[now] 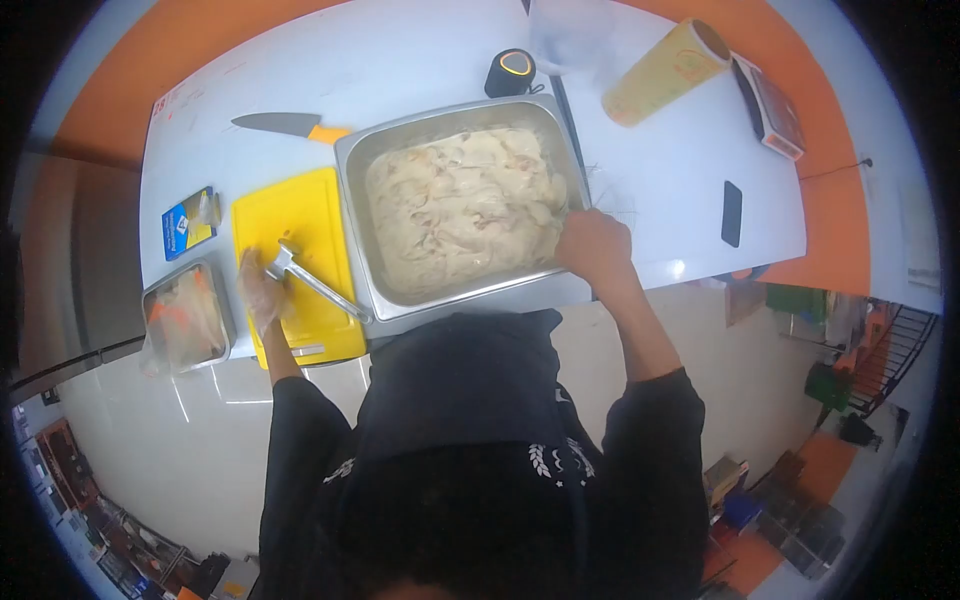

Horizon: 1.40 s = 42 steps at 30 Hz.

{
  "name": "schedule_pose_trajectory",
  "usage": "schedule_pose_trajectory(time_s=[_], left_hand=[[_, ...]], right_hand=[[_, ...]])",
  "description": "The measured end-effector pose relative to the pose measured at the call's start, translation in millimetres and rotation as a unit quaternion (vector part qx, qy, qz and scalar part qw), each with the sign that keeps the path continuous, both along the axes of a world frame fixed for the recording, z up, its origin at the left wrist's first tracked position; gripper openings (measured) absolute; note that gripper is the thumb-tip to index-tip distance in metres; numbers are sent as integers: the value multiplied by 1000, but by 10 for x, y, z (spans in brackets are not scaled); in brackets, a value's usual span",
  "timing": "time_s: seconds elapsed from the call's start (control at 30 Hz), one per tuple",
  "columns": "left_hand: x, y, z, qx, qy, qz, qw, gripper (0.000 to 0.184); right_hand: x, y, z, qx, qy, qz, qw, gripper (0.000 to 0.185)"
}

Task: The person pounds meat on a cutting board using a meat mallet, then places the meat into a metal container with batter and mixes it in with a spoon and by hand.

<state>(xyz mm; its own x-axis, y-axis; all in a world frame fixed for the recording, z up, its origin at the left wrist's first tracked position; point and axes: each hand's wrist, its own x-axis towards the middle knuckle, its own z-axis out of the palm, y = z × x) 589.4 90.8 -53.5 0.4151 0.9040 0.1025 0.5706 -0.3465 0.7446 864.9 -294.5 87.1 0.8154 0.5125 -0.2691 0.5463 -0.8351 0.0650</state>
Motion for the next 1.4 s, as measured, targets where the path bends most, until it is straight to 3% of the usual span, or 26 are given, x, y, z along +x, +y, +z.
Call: schedule_pose_trajectory(time_s=[0.07, 0.13, 0.27, 0.33, 0.43, 0.53, 0.63, 0.77, 0.87, 0.93, 1.03, 1.1, 1.2, 1.27, 1.33, 1.4], left_hand=[[-6, 17, 27, 7, 8, 4, 1000, 30], [-157, 137, -193, 155, 103, -48, 981, 39], [-89, 182, -200, 37, 66, -55, 996, 36], [-102, 112, -65, 67, 51, -78, 993, 33], [-66, 52, -105, -49, -38, 24, 998, 33], [4, -40, 127, -144, -29, 26, 989, 34], [-129, 107, -73, 131, 72, -80, 986, 32], [-12, -7, 43, -16, 17, -26, 999, 28], [-18, 36, -35, -23, 18, -11, 1000, 30], [-109, 57, -80, -28, 27, -8, 999, 31], [-151, 137, -121, 84, 124, -84, 985, 30], [-171, 264, -348, 37, 61, -55, 996, 29], [-128, 79, -20, -116, -12, -7, 993, 28], [-116, 87, -8, -48, -10, -32, 998, 27], [-235, 281, -397, 211, 40, -104, 971, 27], [-165, 166, -92, 71, 39, -68, 994, 27]], right_hand=[[35, 80, 144, 2, -18, -34, 999, 20], [60, 83, 90, 17, -4, 2, 1000, 20], [15, 148, -27, 35, 18, 27, 999, 20], [-14, 270, 220, 11, 8, 0, 1000, 20], [-144, 362, 130, 18, 30, 44, 998, 19], [-151, 313, 58, 42, 47, 58, 996, 20], [-135, 360, 179, 80, 40, 53, 995, 21], [-136, 332, -34, 51, 63, 81, 993, 23], [-167, 303, 199, 82, 33, 44, 995, 23], [-208, 367, 131, 48, 54, 77, 994, 23], [-235, 332, 65, 27, 65, 65, 995, 23], [-172, 339, 163, 48, 48, 37, 997, 24], [-111, 64, 388, 88, 18, -4, 996, 24], [-70, -140, 290, 80, -8, 21, 997, 22], [-98, -314, 5, 74, 16, 27, 997, 23], [-195, -358, 20, 127, 49, 19, 990, 19]])
